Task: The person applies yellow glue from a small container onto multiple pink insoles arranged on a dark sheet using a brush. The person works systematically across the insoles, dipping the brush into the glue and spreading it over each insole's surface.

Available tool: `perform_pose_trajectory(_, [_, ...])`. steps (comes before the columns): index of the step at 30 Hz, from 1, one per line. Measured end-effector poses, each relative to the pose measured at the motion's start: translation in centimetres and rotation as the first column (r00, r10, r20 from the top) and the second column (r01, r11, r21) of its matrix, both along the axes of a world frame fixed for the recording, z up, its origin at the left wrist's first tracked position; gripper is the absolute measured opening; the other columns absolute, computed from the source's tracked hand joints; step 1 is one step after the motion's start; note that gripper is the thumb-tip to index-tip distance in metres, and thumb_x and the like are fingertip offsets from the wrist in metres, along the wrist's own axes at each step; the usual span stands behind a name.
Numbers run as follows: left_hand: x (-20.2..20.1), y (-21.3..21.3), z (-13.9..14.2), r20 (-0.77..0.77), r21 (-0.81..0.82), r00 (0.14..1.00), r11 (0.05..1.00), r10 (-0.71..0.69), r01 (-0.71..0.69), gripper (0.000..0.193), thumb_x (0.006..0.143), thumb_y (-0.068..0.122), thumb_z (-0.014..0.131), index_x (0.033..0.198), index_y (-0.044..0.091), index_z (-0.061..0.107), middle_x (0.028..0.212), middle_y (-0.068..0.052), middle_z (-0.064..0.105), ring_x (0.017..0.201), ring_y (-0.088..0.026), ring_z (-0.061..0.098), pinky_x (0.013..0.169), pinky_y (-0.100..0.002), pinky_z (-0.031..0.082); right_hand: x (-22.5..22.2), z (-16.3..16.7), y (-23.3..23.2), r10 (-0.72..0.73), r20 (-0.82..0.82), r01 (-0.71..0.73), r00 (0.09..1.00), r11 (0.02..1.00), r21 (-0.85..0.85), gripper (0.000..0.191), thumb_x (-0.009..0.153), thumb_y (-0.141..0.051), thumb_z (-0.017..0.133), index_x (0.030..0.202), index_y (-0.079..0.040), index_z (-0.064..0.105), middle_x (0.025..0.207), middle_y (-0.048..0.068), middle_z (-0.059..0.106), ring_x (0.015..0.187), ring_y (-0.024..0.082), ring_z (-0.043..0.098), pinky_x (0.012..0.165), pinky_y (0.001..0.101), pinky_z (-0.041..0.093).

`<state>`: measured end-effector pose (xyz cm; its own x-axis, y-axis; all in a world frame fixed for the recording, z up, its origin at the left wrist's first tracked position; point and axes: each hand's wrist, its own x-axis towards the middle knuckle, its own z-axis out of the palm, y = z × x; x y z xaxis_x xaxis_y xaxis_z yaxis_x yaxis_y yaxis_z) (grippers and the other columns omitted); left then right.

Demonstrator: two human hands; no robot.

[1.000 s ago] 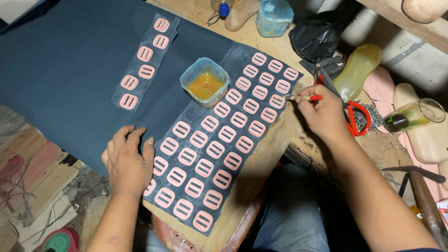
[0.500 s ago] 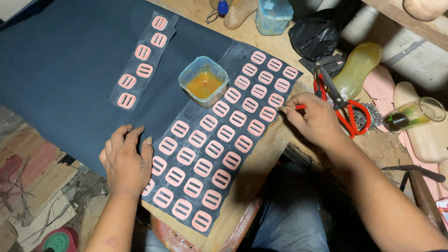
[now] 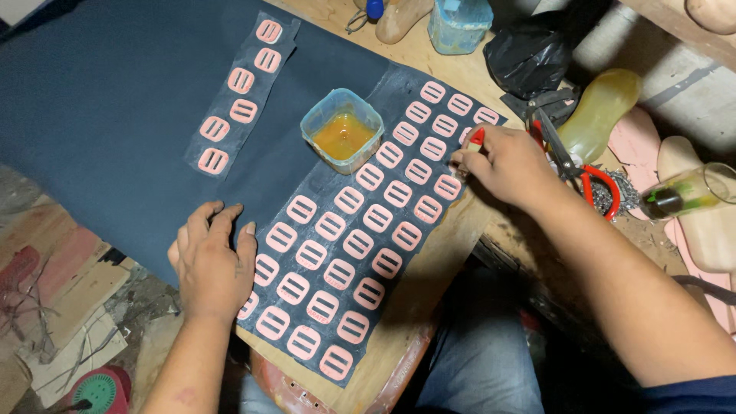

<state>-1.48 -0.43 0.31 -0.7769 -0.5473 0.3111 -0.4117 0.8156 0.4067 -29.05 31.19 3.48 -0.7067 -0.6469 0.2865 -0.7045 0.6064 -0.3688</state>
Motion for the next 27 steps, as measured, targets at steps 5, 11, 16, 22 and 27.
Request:
perform_pose_trajectory(5, [0.0,0.0,0.2,0.007,0.006,1.000,1.000,0.002,-0.003,0.036,0.095,0.028,0.065,0.127,0.012,0.072,0.138,-0.011,0.059,0.126,-0.032,0.053,0.111,-0.047,0.033,-1.4,-1.5,-2.0,0.003,-0.014,-0.005,1.000,0.995,-0.098,0.035,0.093,-0.030,0.078,0.088,0.002,0.064,0.082,0.022,0.070,0.078,0.042,0.067,0.068,0.0464,0.051])
perform_pose_trajectory(11, [0.2,0.0,0.3,-0.006,-0.013,1.000,1.000,-0.004,0.004,0.035,0.095,0.028,0.066,0.126,0.011,0.072,0.138,-0.011,0.059,0.126,-0.032,0.053,0.111,-0.047,0.034,-3.5,-0.4,-2.3,-0.109,0.083,0.120,0.991,0.982,-0.143,0.032,0.093,-0.027,0.076,0.093,0.003,0.066,0.080,0.021,0.069,0.074,0.037,0.069,0.068,0.0438,0.052])
perform_pose_trajectory(16, [0.2,-0.2,-0.1,-0.013,-0.015,1.000,1.000,-0.004,0.004,0.035,0.095,0.028,0.066,0.126,0.011,0.072,0.137,-0.011,0.060,0.125,-0.032,0.053,0.110,-0.048,0.034,-1.8,0.3,-0.1,-0.004,0.184,0.026,0.983,0.993,-0.115,0.024,0.093,-0.023,0.072,0.100,-0.001,0.070,0.085,0.016,0.074,0.077,0.030,0.073,0.071,0.0398,0.055])
perform_pose_trajectory(22, [0.2,0.1,-0.1,-0.019,-0.026,1.000,1.000,-0.005,0.005,0.036,0.095,0.028,0.066,0.126,0.011,0.072,0.138,-0.012,0.060,0.126,-0.032,0.053,0.110,-0.048,0.035,-0.8,0.3,0.0,0.068,0.144,-0.035,0.987,0.975,-0.221,0.022,0.095,-0.019,0.070,0.109,-0.002,0.069,0.096,0.016,0.076,0.086,0.029,0.075,0.076,0.0373,0.056])
perform_pose_trajectory(27, [0.3,0.2,0.2,-0.018,-0.017,1.000,1.000,-0.008,0.007,0.036,0.095,0.028,0.066,0.126,0.011,0.072,0.138,-0.011,0.060,0.126,-0.032,0.053,0.111,-0.048,0.034,-1.9,0.7,0.7,0.047,0.085,-0.050,0.995,0.998,0.033,0.021,0.093,-0.018,0.075,0.104,-0.001,0.071,0.092,0.019,0.074,0.085,0.035,0.071,0.076,0.0400,0.054])
